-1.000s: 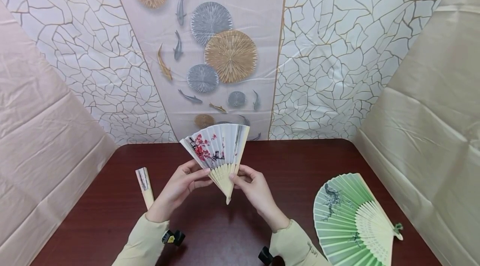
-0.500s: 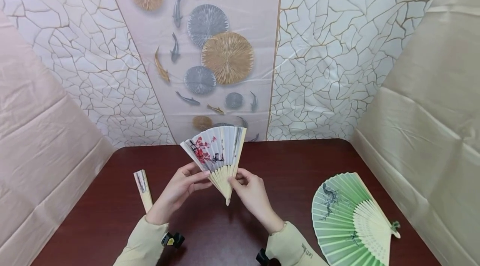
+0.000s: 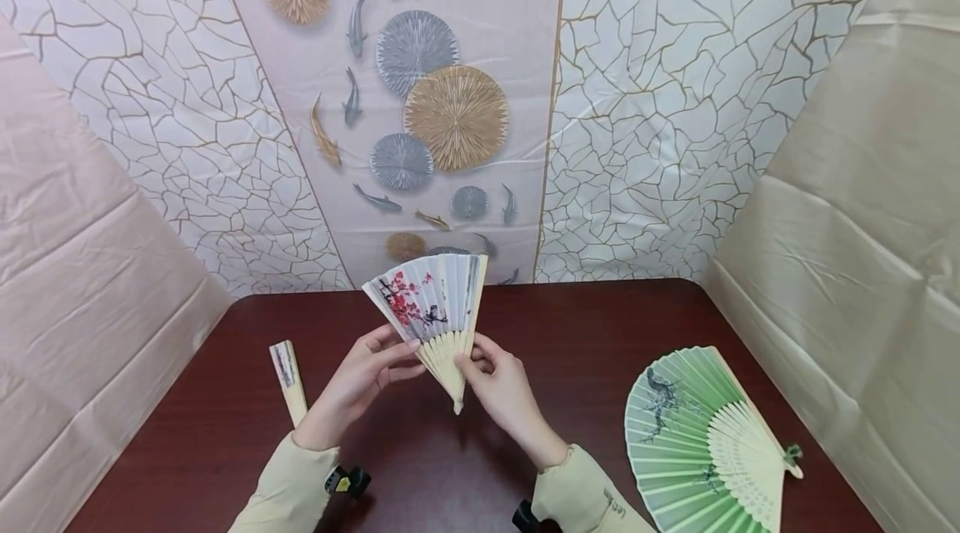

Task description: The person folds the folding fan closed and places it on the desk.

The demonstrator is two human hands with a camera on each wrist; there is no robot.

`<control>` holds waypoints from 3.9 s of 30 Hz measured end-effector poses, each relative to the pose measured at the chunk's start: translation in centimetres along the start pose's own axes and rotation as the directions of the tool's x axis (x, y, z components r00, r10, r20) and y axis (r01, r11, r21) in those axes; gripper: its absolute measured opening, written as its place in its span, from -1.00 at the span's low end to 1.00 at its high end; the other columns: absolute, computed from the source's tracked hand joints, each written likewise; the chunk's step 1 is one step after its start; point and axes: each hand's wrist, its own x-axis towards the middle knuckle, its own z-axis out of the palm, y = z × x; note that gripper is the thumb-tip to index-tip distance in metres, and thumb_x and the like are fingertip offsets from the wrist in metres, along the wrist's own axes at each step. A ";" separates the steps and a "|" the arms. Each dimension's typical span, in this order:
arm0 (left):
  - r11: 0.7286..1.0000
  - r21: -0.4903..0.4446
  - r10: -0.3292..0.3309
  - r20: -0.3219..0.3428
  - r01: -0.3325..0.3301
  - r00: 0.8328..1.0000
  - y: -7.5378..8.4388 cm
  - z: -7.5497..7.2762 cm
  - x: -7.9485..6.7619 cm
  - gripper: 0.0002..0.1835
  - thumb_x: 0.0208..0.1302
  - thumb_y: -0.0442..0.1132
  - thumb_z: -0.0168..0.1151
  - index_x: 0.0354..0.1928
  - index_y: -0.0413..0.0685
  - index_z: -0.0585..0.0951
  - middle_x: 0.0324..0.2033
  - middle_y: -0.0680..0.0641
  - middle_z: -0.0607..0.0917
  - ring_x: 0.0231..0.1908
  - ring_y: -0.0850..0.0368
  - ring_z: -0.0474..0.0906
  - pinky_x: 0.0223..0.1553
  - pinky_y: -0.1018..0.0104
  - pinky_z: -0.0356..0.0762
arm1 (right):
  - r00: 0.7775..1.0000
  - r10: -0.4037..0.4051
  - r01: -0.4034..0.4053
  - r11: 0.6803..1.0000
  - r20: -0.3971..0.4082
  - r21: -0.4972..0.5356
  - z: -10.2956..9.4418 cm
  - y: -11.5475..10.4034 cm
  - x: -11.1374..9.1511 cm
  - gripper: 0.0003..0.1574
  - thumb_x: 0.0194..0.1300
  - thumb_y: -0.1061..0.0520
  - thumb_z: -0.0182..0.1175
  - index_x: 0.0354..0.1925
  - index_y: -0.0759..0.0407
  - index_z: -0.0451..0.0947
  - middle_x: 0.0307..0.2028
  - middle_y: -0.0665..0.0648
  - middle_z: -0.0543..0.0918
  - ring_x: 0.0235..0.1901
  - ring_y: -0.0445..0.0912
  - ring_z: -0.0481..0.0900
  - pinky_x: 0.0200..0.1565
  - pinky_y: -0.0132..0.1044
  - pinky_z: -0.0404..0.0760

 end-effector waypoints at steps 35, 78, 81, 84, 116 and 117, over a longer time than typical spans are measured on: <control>1.000 -0.002 -0.028 0.016 0.028 0.999 -0.3 -0.2 0.1 -0.58 0.26 -0.33 0.19 0.12 -0.37 0.43 -0.09 -0.24 0.62 -0.14 -0.04 0.59 0.01 -0.04 0.46 | 0.959 0.160 -0.248 0.875 0.235 0.416 0.2 3.1 1.0 -0.42 0.33 -0.01 0.12 0.21 0.25 0.38 -0.01 0.25 0.57 -0.13 0.03 0.57 -0.10 -0.10 0.58; 0.993 0.096 -0.071 0.010 0.070 0.997 -0.3 0.2 0.1 -0.73 0.17 -0.36 0.28 -0.10 -0.31 0.53 -0.22 -0.16 0.64 -0.27 0.04 0.60 -0.11 -0.01 0.55 | 0.980 0.081 -0.120 0.969 0.181 0.215 1.3 3.6 0.4 -0.54 0.11 0.18 0.35 0.00 0.26 0.55 -0.26 0.22 0.62 -0.28 0.00 0.59 -0.23 -0.31 0.58; 0.992 0.100 -0.082 0.019 0.079 0.996 -0.6 0.0 0.2 -0.73 0.17 -0.38 0.27 -0.08 -0.30 0.52 -0.24 -0.13 0.65 -0.28 0.06 0.60 -0.10 -0.04 0.54 | 0.978 0.076 -0.115 0.973 0.194 0.199 1.5 3.7 0.3 -0.55 0.11 0.18 0.35 -0.01 0.26 0.55 -0.26 0.23 0.62 -0.28 -0.01 0.60 -0.23 -0.30 0.58; 0.992 0.101 -0.081 0.018 0.079 0.997 -0.8 0.0 0.3 -0.70 0.18 -0.37 0.27 -0.06 -0.31 0.51 -0.24 -0.13 0.65 -0.27 0.06 0.61 -0.15 0.06 0.58 | 0.977 0.081 -0.120 0.974 0.199 0.190 1.5 3.7 0.3 -0.55 0.11 0.19 0.35 0.00 0.25 0.55 -0.26 0.22 0.62 -0.29 -0.04 0.60 -0.23 -0.30 0.59; 0.983 0.182 -0.036 -0.006 0.036 0.999 -0.8 0.8 -0.1 -0.67 0.14 -0.34 0.31 -0.08 -0.37 0.53 -0.24 -0.20 0.66 -0.30 0.04 0.62 -0.23 0.12 0.61 | 0.967 0.110 -0.158 0.967 0.231 0.199 1.4 0.5 -0.9 -0.65 0.15 0.30 0.28 -0.06 0.39 0.55 -0.28 0.27 0.63 -0.30 -0.03 0.61 -0.15 0.01 0.59; 0.982 0.182 -0.040 -0.007 0.041 0.999 -0.7 0.8 -0.1 -0.68 0.15 -0.35 0.30 -0.08 -0.38 0.53 -0.24 -0.20 0.66 -0.31 0.04 0.62 -0.24 0.12 0.61 | 0.967 0.111 -0.159 0.967 0.231 0.201 1.4 0.6 -0.9 -0.64 0.15 0.30 0.28 -0.06 0.39 0.55 -0.28 0.26 0.64 -0.29 -0.02 0.61 -0.15 0.03 0.58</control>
